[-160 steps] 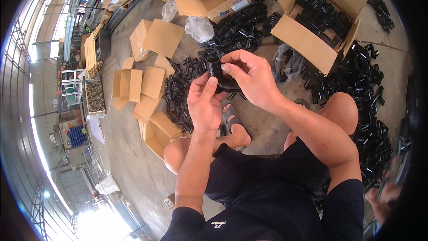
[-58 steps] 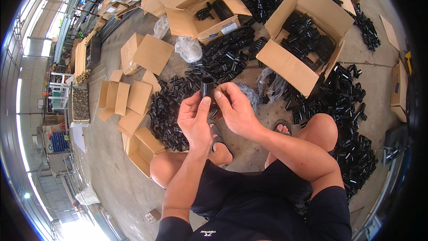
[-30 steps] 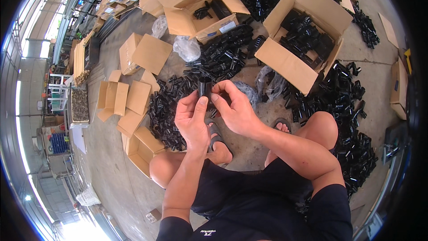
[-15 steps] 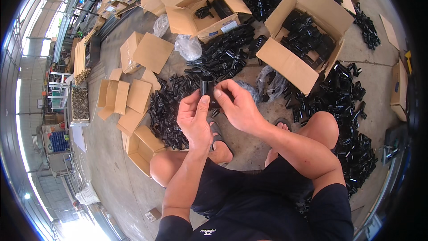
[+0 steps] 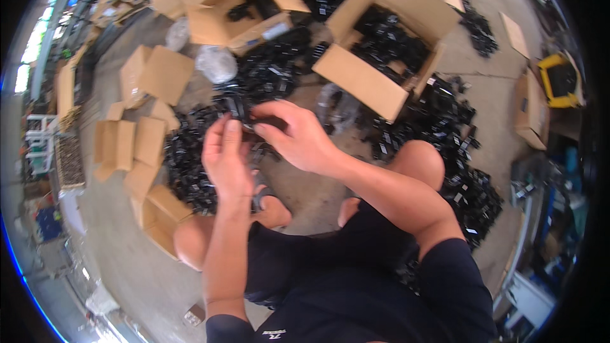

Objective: The person picks up black plastic components and fits them together by hand while surrounded by cardboard boxes.

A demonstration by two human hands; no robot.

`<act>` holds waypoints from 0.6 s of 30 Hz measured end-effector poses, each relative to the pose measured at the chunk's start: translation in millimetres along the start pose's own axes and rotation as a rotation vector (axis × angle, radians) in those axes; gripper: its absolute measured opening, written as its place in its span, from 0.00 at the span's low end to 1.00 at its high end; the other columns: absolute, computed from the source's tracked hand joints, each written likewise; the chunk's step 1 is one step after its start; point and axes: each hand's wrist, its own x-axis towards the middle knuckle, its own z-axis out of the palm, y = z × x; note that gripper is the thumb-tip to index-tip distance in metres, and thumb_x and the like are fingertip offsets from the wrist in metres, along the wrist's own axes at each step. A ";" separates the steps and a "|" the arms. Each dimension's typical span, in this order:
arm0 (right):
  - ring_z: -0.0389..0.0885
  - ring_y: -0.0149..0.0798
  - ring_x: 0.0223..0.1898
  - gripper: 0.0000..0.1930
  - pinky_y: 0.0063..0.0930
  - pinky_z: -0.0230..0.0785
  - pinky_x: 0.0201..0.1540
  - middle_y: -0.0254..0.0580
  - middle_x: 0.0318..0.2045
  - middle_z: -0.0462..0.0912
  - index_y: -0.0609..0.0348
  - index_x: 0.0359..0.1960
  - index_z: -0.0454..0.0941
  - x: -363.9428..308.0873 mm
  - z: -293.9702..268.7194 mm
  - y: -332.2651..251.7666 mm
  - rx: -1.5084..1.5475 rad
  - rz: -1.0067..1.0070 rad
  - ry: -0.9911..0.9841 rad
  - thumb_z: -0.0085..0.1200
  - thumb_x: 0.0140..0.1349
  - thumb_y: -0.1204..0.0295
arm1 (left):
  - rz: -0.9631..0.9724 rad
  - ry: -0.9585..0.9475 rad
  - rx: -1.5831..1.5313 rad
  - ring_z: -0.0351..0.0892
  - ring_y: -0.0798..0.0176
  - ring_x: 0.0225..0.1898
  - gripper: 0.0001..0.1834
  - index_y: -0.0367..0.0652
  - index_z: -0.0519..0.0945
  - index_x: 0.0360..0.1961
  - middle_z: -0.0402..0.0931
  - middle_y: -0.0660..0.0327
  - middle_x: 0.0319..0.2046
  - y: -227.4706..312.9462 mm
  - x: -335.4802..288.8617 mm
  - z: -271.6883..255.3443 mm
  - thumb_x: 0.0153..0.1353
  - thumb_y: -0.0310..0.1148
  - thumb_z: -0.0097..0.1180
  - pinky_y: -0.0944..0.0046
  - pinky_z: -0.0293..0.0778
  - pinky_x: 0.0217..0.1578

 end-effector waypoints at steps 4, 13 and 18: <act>0.79 0.26 0.33 0.12 0.23 0.73 0.34 0.38 0.39 0.86 0.63 0.49 0.83 12.9 -34.3 -10.7 -0.106 -0.053 0.041 0.61 0.65 0.74 | 0.074 0.026 -0.001 0.78 0.59 0.60 0.15 0.38 0.78 0.55 0.80 0.54 0.58 5.6 0.2 7.5 0.75 0.35 0.54 0.55 0.72 0.62; 0.81 0.30 0.28 0.11 0.27 0.75 0.35 0.38 0.31 0.86 0.62 0.44 0.84 -2.2 -182.0 -50.0 -0.628 0.166 0.141 0.58 0.65 0.70 | 0.221 -0.067 -0.152 0.81 0.54 0.57 0.11 0.39 0.82 0.44 0.84 0.48 0.50 31.6 -3.7 -18.5 0.75 0.35 0.54 0.54 0.72 0.59; 0.87 0.52 0.37 0.12 0.39 0.77 0.44 0.53 0.34 0.87 0.62 0.41 0.85 -73.4 -275.3 11.0 -1.167 0.432 0.110 0.60 0.60 0.67 | 0.233 -0.069 -0.218 0.82 0.54 0.55 0.14 0.39 0.84 0.41 0.85 0.49 0.46 51.2 -8.7 -24.6 0.75 0.38 0.54 0.55 0.72 0.58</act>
